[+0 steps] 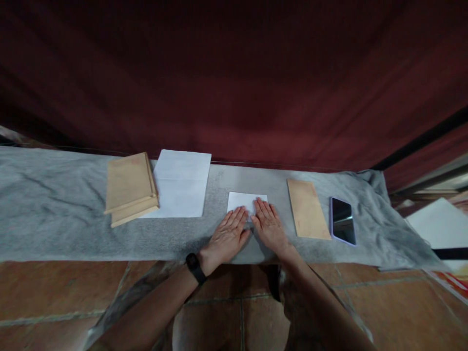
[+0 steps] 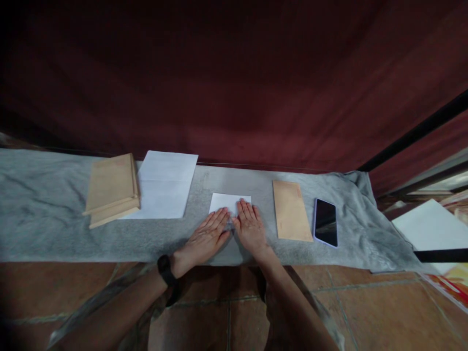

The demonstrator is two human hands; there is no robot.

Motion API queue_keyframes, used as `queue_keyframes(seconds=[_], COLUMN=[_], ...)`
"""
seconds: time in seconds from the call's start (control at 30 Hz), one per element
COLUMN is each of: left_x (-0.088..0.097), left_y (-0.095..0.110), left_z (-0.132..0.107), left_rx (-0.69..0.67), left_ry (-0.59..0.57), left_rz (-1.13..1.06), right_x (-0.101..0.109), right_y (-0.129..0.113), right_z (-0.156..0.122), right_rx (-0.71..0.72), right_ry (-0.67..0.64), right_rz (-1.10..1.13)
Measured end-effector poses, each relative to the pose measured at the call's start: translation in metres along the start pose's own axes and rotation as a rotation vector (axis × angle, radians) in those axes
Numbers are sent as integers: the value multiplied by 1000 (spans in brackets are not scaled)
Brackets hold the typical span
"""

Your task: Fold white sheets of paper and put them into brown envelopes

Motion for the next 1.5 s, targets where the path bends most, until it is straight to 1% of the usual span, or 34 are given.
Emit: queue_keyframes(seconds=[0.13,0.33,0.57,0.67,0.77,0.87,0.93,1.0,1.07,1.23,1.4,1.5], left_x=[-2,-3,-1,3,5,1,-4,-9,-12,-11,-12,-13], left_y=[-6,-11,-13,-6,10,27,34,39,41,42,41,38], left_z=[2,4,12,21,29,34,36,38,41,49,55,59], left_rx=[57,148,216,146,-10,-129,-164,-177,-176,-148,-117,-99], left_ry=[13,26,72,76,39,-9,-19,-19,-19,-35,-46,-50], left_rz=[37,85,99,55,-16,-65,-75,-78,-77,-71,-77,-80], right_x=[-1,1,2,1,-3,-7,-9,-10,-9,-5,2,7], right_y=[8,21,29,35,45,57,64,68,70,69,63,58], right_z=[-2,-3,-4,-3,-1,3,5,7,9,13,13,12], right_rx=[-32,-132,-174,-198,-198,-190,-193,-198,-196,-227,-228,-225], right_ry=[36,84,85,85,84,68,46,39,61,117,114,88], right_rz=[-6,-37,-39,-5,60,121,141,152,175,212,169,137])
Point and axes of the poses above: each hand's wrist, its own z-axis towards the middle knuckle, its own x-axis out of the back of the hand, y = z × x, the point moved 4 cm from there along z, towards the middle knuckle, and after that the axes turned 4 degrees about y, right-handed, at the moved point
